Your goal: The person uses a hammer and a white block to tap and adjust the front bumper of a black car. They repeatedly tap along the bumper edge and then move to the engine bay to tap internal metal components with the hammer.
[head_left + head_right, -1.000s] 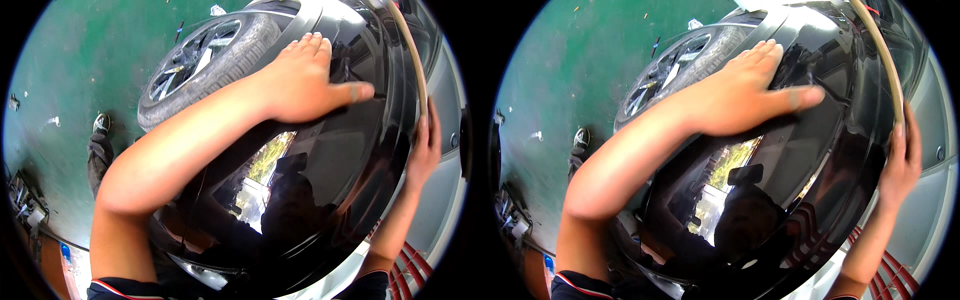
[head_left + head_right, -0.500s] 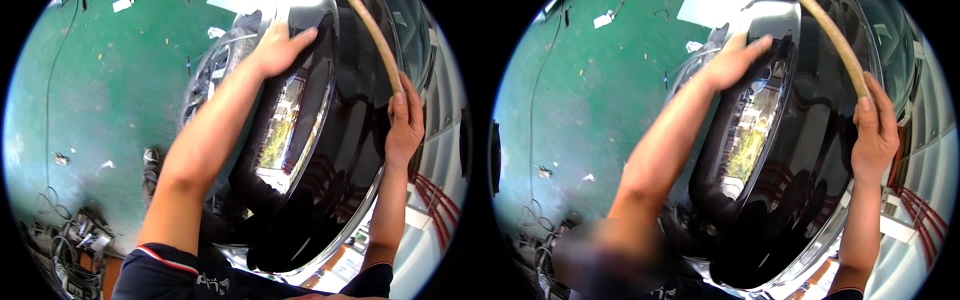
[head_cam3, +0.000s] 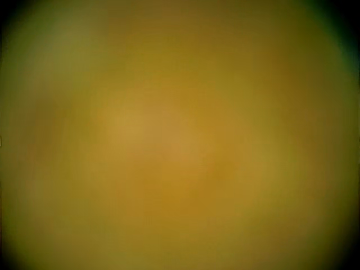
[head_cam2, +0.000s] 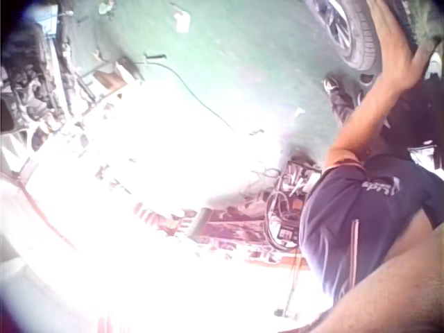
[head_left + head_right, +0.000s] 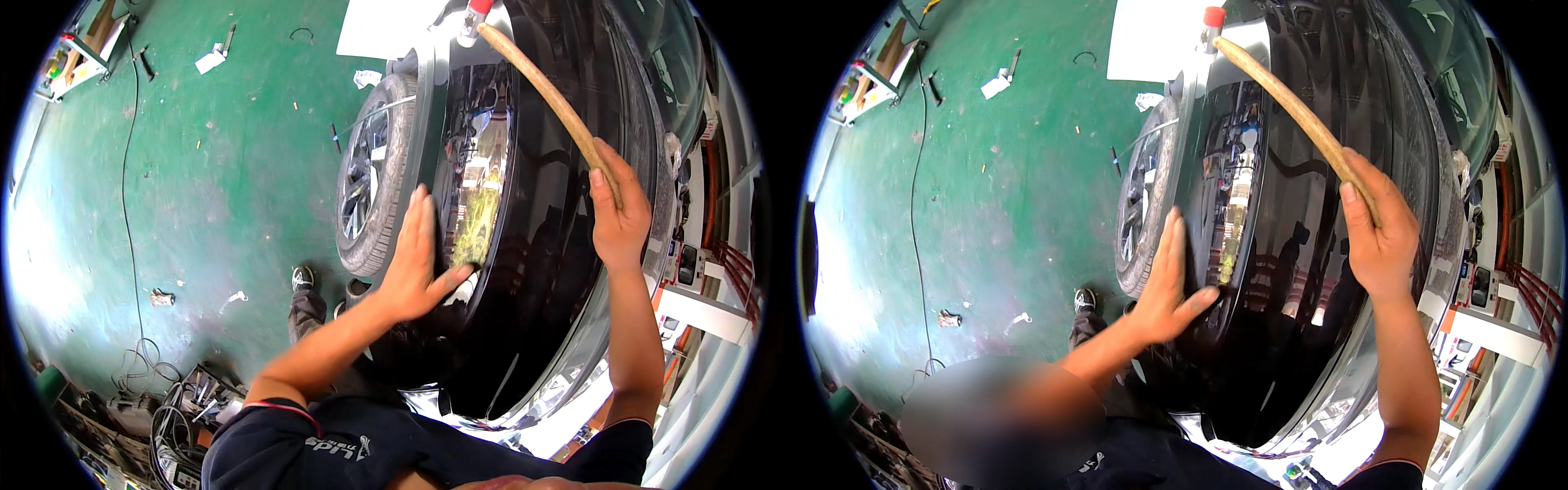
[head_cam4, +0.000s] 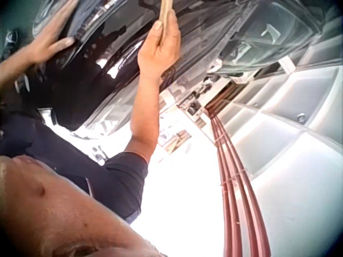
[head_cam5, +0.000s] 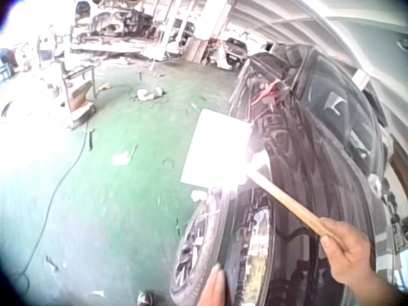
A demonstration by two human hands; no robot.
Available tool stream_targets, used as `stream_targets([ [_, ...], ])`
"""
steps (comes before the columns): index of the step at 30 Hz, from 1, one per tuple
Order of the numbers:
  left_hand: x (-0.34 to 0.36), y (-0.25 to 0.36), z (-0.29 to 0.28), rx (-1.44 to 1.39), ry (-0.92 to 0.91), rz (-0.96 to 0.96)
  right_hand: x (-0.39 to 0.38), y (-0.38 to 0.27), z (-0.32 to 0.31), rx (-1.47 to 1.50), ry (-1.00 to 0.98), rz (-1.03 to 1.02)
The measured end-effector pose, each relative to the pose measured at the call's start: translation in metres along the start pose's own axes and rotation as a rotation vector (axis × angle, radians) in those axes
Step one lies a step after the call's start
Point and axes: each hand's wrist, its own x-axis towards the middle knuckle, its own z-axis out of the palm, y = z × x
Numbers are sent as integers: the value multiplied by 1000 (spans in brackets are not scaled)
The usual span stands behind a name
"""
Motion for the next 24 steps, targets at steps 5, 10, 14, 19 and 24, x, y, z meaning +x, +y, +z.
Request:
stream_targets([
  [5,160,-33,8,206,133,187,-1,-3,-2,28,4,-4],
  [10,318,-35,-3,51,50,-25,0,-3,2,76,64,10],
  [14,327,-43,0,44,95,-42,0,-1,-1,10,58,11],
  [19,234,-43,13,116,178,33,0,-1,0,59,51,88],
  [24,158,-18,12,191,159,51,3,-4,4,23,74,54],
])
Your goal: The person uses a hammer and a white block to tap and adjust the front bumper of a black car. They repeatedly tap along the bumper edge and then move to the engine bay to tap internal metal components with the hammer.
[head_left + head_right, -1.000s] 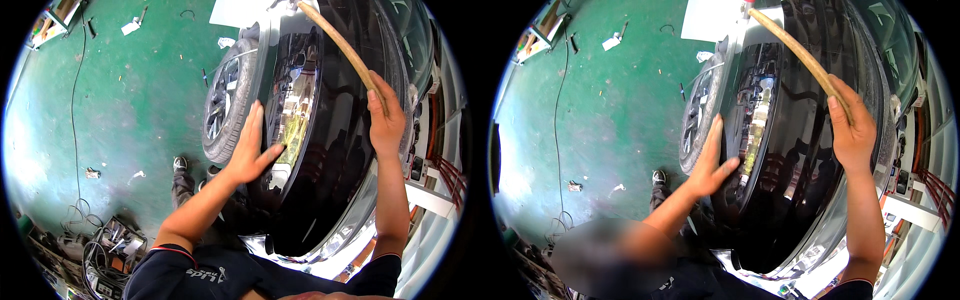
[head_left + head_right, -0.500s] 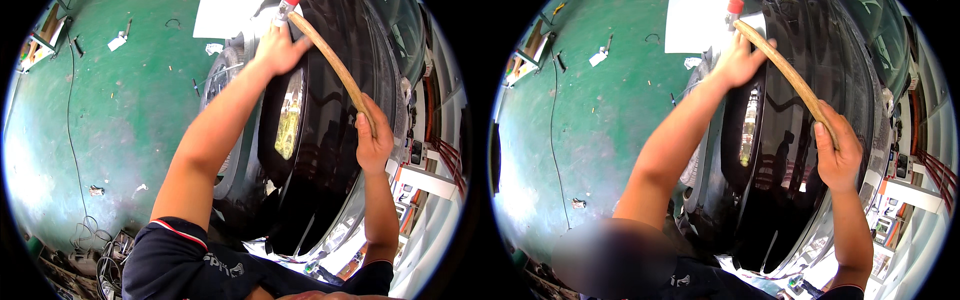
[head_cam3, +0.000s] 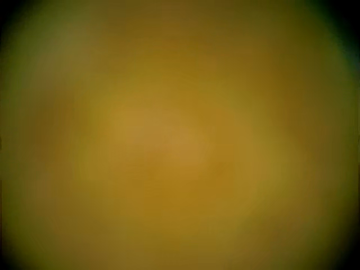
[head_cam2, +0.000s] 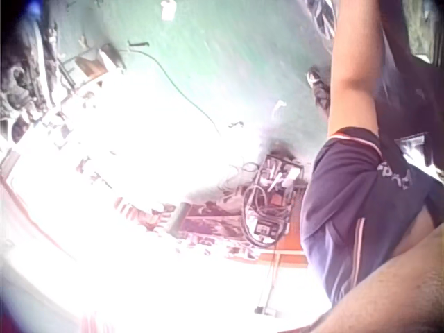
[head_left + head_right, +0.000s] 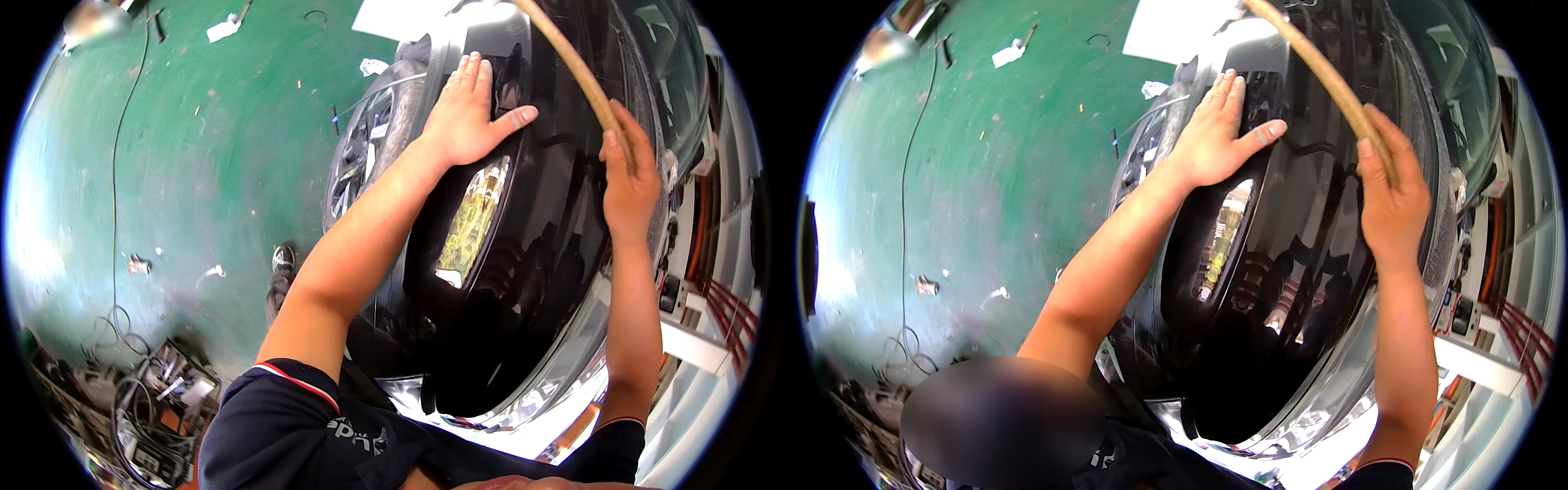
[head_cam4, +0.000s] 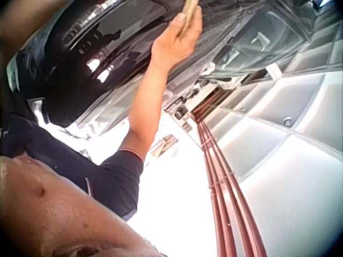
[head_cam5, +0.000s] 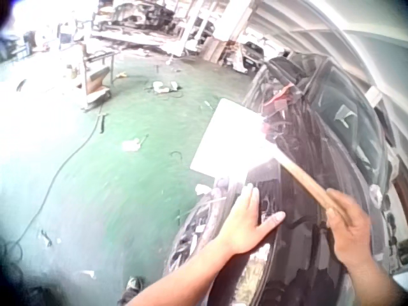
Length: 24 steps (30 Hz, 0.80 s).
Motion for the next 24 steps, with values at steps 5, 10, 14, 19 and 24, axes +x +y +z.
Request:
stream_targets([
  [5,-63,13,-2,15,38,12,0,4,-1,4,-18,-30],
  [10,-120,12,11,18,95,44,-9,22,7,-90,11,-131],
  [14,-171,13,20,2,127,-3,-10,38,19,-84,-35,-197],
  [19,-231,17,24,44,180,13,-11,40,15,-176,-155,-313],
  [24,-237,21,17,-35,201,1,-10,6,-4,-317,-312,-605],
])
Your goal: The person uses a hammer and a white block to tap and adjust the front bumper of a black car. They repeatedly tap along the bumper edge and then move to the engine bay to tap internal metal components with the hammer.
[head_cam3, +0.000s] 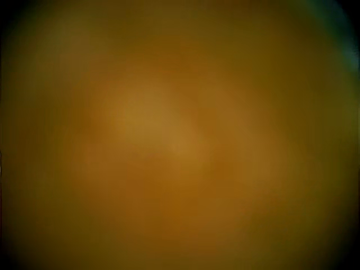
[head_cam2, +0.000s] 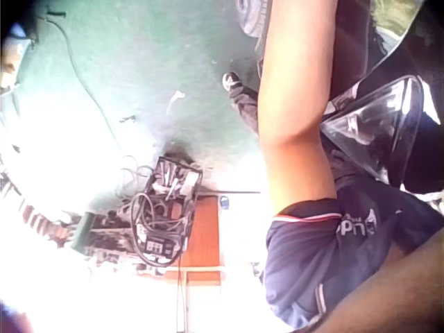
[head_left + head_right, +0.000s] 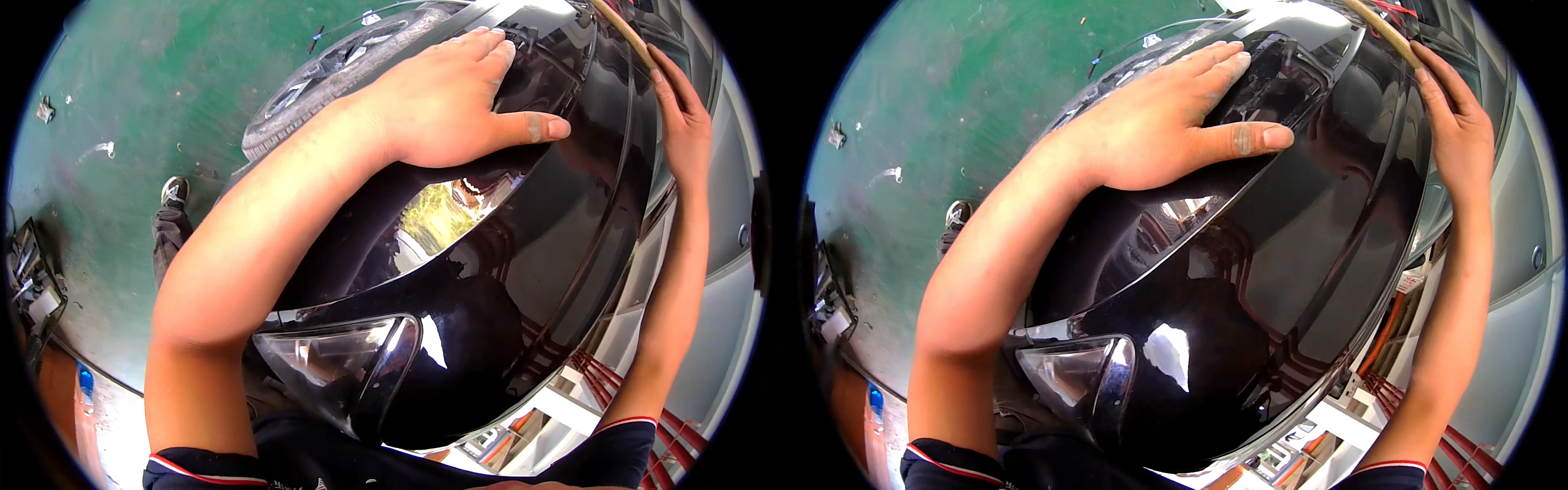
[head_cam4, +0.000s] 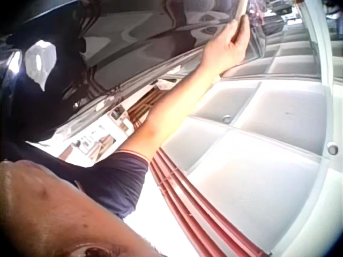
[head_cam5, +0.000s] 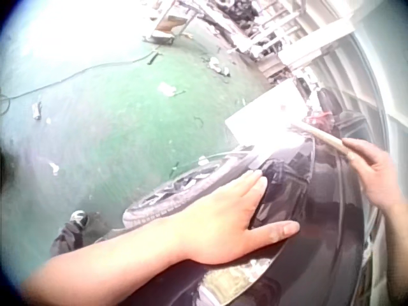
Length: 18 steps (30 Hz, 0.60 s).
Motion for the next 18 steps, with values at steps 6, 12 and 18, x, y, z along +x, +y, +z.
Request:
stream_targets([
  [6,-4,8,-1,23,157,52,19,-11,-29,-161,-19,-97],
  [12,-4,4,2,2,149,60,21,-10,-26,-145,25,-78],
  [18,-5,-1,6,16,163,57,28,-14,-18,-168,25,-105],
])
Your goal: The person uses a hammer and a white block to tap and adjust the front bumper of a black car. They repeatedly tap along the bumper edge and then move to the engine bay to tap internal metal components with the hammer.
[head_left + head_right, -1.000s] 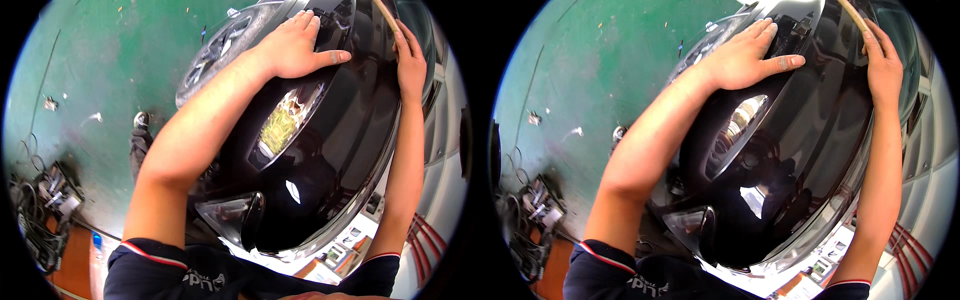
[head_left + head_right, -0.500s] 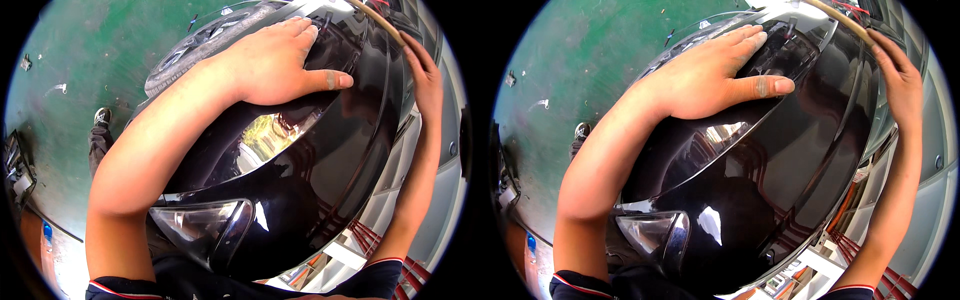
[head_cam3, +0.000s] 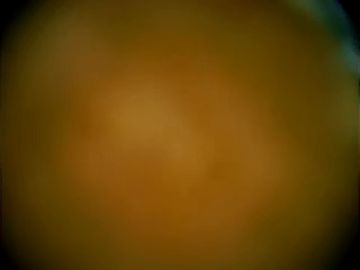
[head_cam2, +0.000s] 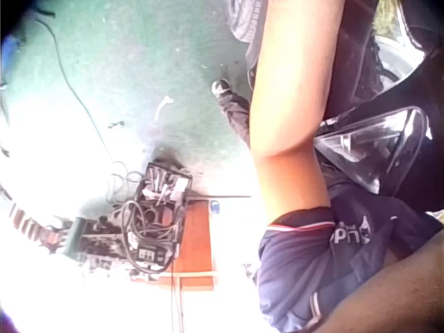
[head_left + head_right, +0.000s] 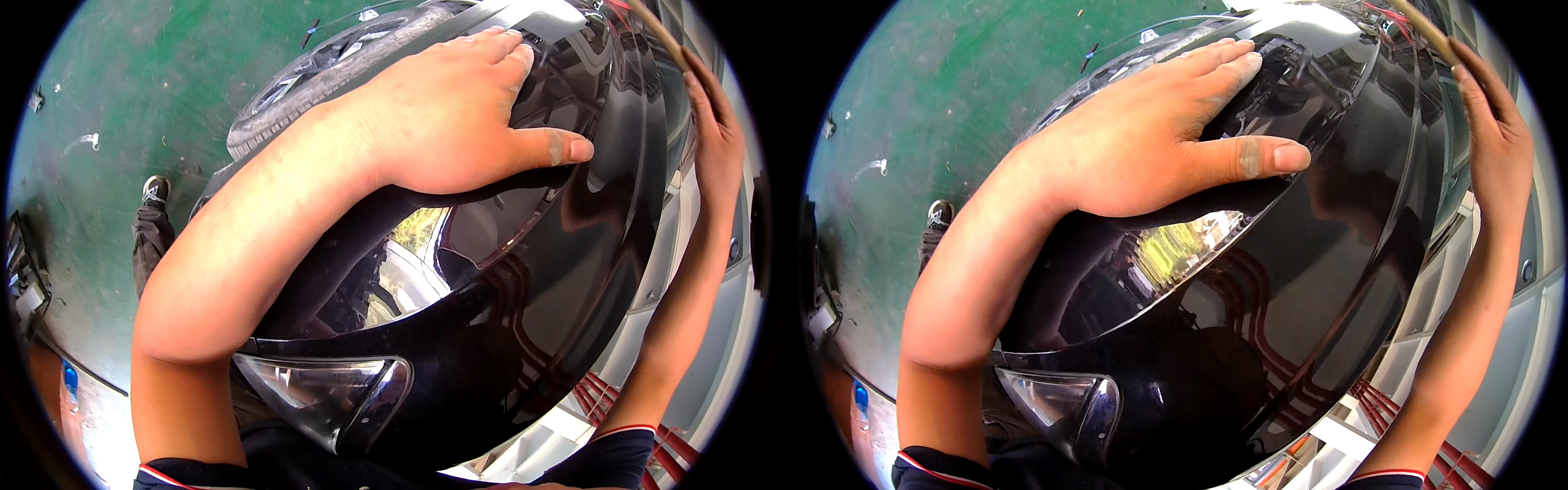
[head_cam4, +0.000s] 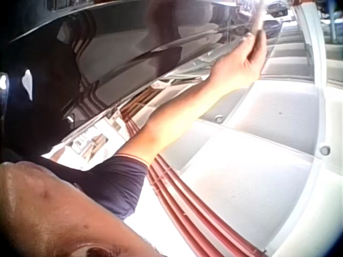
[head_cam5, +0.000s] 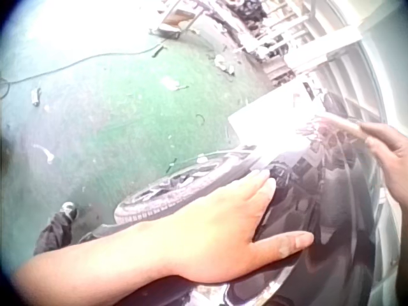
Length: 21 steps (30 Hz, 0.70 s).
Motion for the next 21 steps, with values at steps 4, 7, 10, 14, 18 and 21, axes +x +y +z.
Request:
stream_targets([
  [4,-1,-2,1,6,9,-2,-3,2,2,-24,-50,20],
  [7,-3,-1,1,22,32,-4,-9,6,4,-25,22,18],
  [10,-6,1,-2,48,32,-54,-11,10,8,-81,-35,37],
  [14,-7,-2,-10,37,-41,-167,-9,13,9,-34,19,-4],
  [18,-7,-9,-10,-265,-144,-136,-12,13,-3,-95,-25,88],
  [21,-8,-3,-9,-158,26,-63,-18,13,-12,-146,-22,10],
])
